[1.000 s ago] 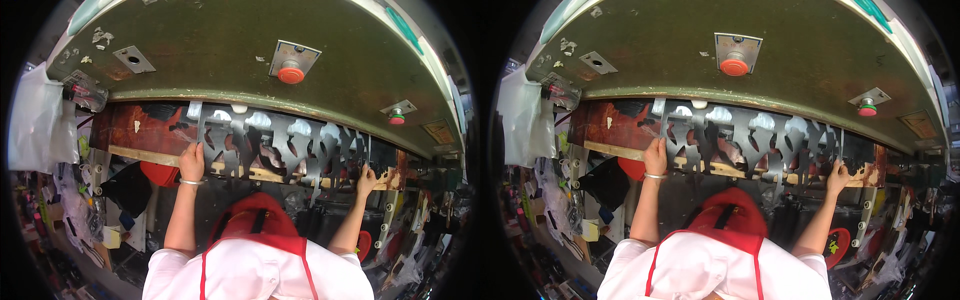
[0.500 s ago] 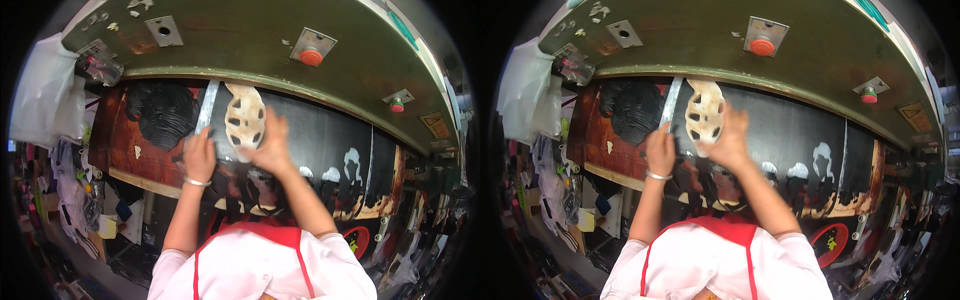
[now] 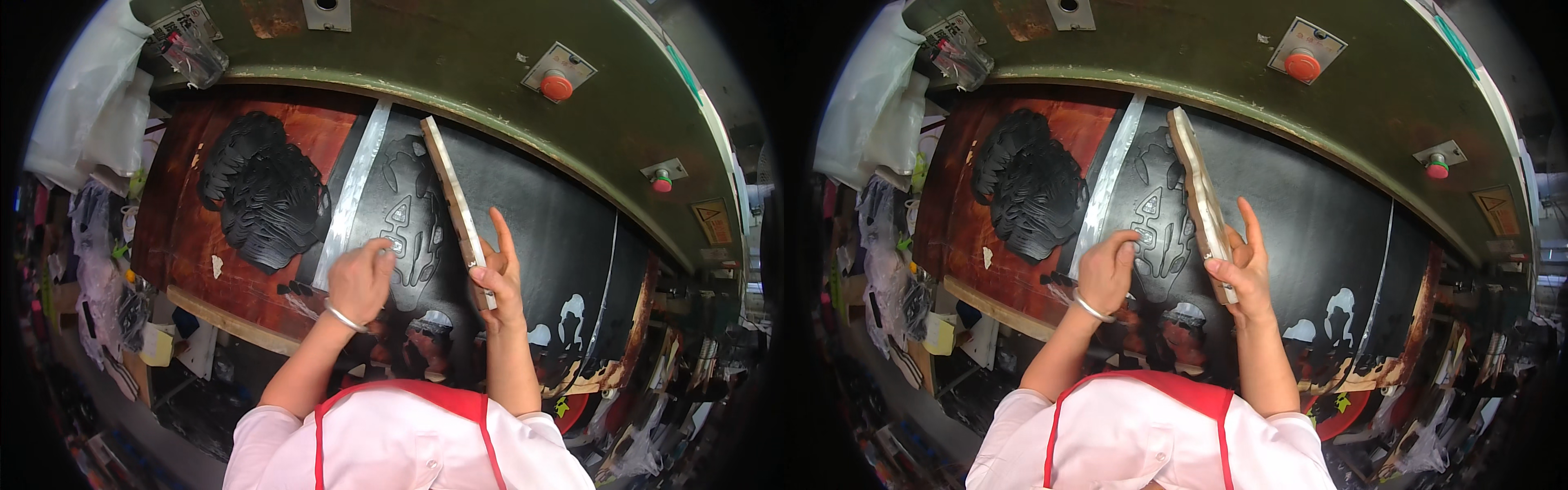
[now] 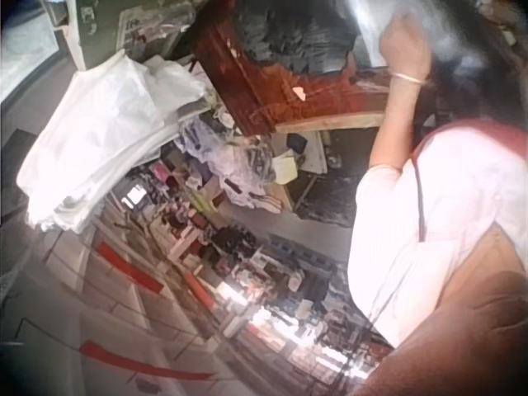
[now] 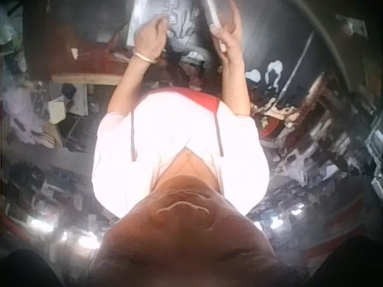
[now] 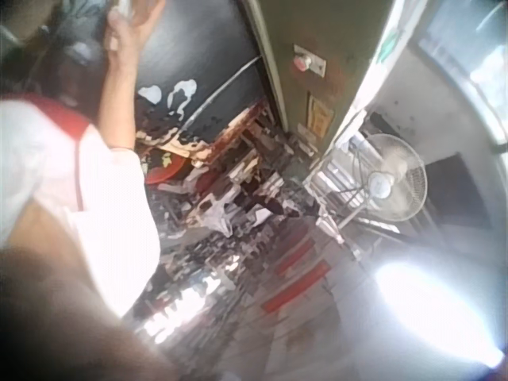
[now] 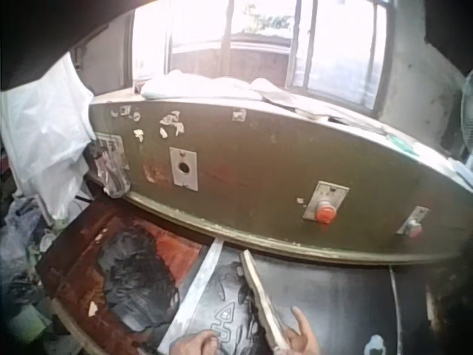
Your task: The person operates a die-cutting machine to cut shapes from black material sheets. They repeatedly place a sheet, align a template, press a button to activate the press, remove cut pieces, and stack them. The person also uses scissors to trim small pieces and places them into a red bowl.
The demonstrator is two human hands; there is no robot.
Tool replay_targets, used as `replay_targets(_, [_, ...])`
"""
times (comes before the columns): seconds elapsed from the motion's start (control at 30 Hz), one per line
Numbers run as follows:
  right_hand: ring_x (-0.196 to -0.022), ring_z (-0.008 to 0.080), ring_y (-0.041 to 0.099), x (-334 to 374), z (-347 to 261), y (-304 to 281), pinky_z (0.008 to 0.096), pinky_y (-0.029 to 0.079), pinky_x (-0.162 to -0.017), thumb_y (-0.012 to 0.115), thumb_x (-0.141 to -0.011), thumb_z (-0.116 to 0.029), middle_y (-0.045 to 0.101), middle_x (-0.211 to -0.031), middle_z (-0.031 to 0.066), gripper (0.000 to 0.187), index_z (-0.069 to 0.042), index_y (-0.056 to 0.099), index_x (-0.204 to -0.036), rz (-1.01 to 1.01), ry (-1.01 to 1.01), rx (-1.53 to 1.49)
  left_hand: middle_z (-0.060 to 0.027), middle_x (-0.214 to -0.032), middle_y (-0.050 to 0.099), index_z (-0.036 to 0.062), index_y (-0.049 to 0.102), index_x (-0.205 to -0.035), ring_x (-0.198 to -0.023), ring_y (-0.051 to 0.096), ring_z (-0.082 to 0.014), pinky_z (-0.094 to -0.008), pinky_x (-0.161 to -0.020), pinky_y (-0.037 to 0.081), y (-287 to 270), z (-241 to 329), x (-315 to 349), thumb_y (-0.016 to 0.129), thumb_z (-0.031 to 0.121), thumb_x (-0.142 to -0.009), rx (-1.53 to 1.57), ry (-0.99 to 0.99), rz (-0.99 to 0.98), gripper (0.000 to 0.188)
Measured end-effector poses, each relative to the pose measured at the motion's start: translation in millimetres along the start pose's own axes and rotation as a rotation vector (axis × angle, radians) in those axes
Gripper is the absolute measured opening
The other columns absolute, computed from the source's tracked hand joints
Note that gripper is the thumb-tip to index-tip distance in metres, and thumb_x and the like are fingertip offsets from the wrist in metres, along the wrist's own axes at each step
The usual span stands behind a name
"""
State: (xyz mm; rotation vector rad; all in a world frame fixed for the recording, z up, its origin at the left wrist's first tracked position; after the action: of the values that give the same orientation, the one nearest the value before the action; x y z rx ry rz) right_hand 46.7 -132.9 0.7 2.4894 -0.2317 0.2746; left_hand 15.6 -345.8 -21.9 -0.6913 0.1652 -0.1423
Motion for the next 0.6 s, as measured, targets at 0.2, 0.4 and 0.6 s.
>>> replay_targets(0.2, [-0.119, 0.0285, 0.056, 16, 5, -9, 0.0346, 0.042, -0.104, 0.081, -0.064, -0.005, 0.053, -0.133, 0.0217, 0.105, -0.003, 0.024, -0.151, 0.024, -0.102, 0.036, -0.0110, -0.083, 0.057, 0.0035, 0.060, -0.125, -0.081, 0.058, -0.0293, -0.0401, -0.072, 0.045, 24, 21, 1, 0.074, 0.025, -0.081, -0.258, 0.302, -0.090, 0.051])
replay_targets(0.4, [-0.129, 0.0398, 0.043, 27, 1, -18, 0.0432, 0.035, -0.110, 0.083, -0.055, -0.008, 0.041, -0.138, 0.0246, 0.100, -0.006, 0.035, -0.144, 0.234, -0.434, 1.119, -0.0103, -0.090, 0.051, 0.0008, 0.058, -0.129, -0.085, 0.052, -0.0295, -0.0395, -0.076, 0.042, 29, 2, 5, 0.076, 0.015, -0.078, -0.178, 0.354, -0.135, 0.056])
replay_targets(0.6, [-0.133, 0.0503, 0.028, 3, 25, -28, 0.0547, 0.030, -0.111, 0.087, -0.055, -0.014, 0.027, -0.143, 0.0327, 0.112, -0.003, 0.028, -0.148, 0.235, -0.549, 1.402, -0.0132, -0.091, 0.055, 0.0004, 0.058, -0.126, -0.086, 0.055, -0.0316, -0.0405, -0.077, 0.045, 18, 1, -16, 0.072, 0.009, -0.080, 0.017, 0.312, -0.200, 0.049])
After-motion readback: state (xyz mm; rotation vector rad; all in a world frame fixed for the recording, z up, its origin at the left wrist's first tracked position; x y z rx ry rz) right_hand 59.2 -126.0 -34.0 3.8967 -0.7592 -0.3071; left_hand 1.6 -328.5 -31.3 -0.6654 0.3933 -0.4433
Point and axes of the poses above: each hand's wrist, its own x-axis away from the middle knuckle, its own y-axis out of the palm, z = x × y, the point moved 2 cm from there along -x, towards the middle knuckle
